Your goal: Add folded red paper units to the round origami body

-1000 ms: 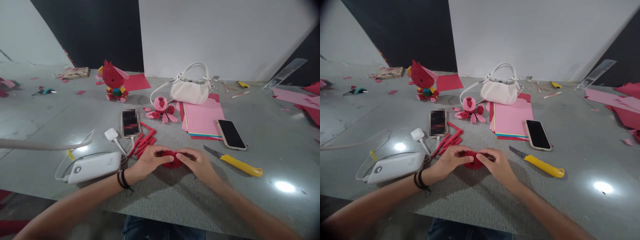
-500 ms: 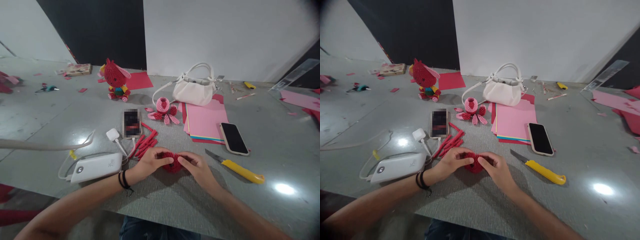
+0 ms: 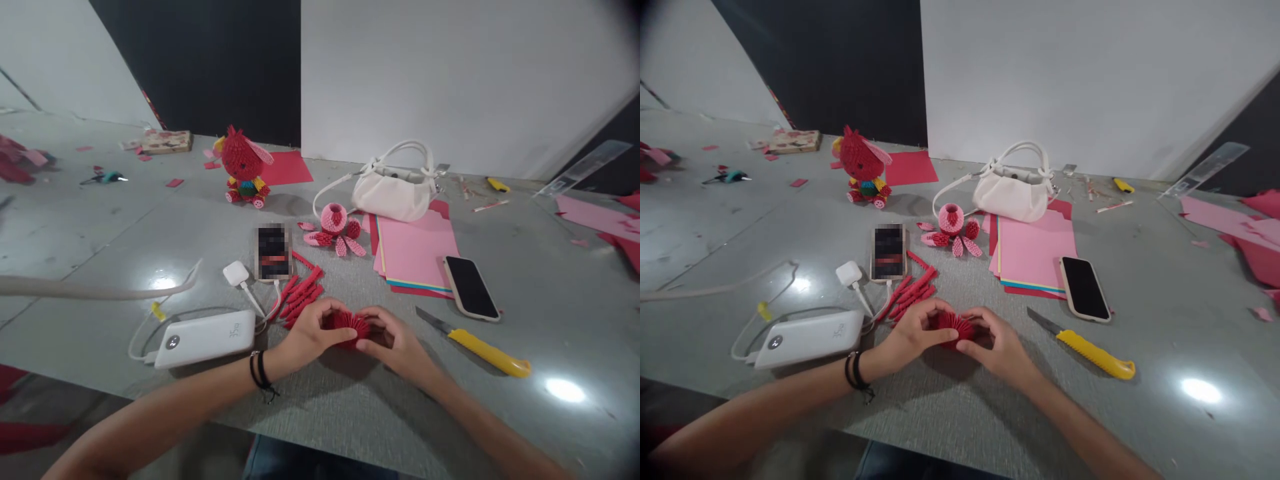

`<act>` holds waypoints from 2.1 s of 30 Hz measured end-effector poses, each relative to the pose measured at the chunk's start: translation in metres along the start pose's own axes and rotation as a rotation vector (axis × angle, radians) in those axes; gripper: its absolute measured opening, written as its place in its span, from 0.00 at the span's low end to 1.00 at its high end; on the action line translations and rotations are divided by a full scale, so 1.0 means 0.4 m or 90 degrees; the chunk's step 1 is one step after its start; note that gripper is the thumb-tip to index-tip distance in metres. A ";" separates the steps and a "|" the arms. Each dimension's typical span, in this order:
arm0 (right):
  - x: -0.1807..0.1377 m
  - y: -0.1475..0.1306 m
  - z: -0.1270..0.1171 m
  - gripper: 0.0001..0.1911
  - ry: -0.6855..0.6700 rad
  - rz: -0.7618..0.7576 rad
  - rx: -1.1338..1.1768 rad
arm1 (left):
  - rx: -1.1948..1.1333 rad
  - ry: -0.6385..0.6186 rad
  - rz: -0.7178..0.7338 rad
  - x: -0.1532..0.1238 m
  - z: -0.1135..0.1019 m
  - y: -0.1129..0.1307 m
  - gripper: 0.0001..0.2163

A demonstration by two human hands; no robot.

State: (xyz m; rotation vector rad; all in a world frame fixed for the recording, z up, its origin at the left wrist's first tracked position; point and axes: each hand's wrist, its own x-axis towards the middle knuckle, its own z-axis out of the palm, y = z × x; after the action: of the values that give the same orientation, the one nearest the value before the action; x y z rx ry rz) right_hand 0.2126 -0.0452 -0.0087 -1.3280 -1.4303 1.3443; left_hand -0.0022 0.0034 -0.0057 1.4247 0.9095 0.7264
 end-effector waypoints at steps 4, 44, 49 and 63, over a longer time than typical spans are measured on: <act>0.023 0.002 -0.047 0.27 -0.039 -0.023 0.009 | 0.005 -0.046 0.039 -0.032 0.011 0.023 0.17; 0.039 -0.061 -0.100 0.12 0.073 -0.027 0.113 | -0.148 -0.008 0.018 0.034 0.039 0.015 0.22; 0.030 -0.044 -0.086 0.11 0.081 0.000 0.133 | -0.156 -0.024 0.010 0.029 0.033 0.006 0.20; 0.010 -0.041 -0.078 0.07 0.114 0.037 0.100 | -0.204 -0.014 -0.056 0.024 0.034 0.018 0.19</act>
State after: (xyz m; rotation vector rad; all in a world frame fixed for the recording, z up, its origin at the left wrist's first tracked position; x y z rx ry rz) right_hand 0.2390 -0.0337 0.0120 -1.3577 -1.1502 1.3111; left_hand 0.0152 0.0052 -0.0003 1.1015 0.7936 0.7525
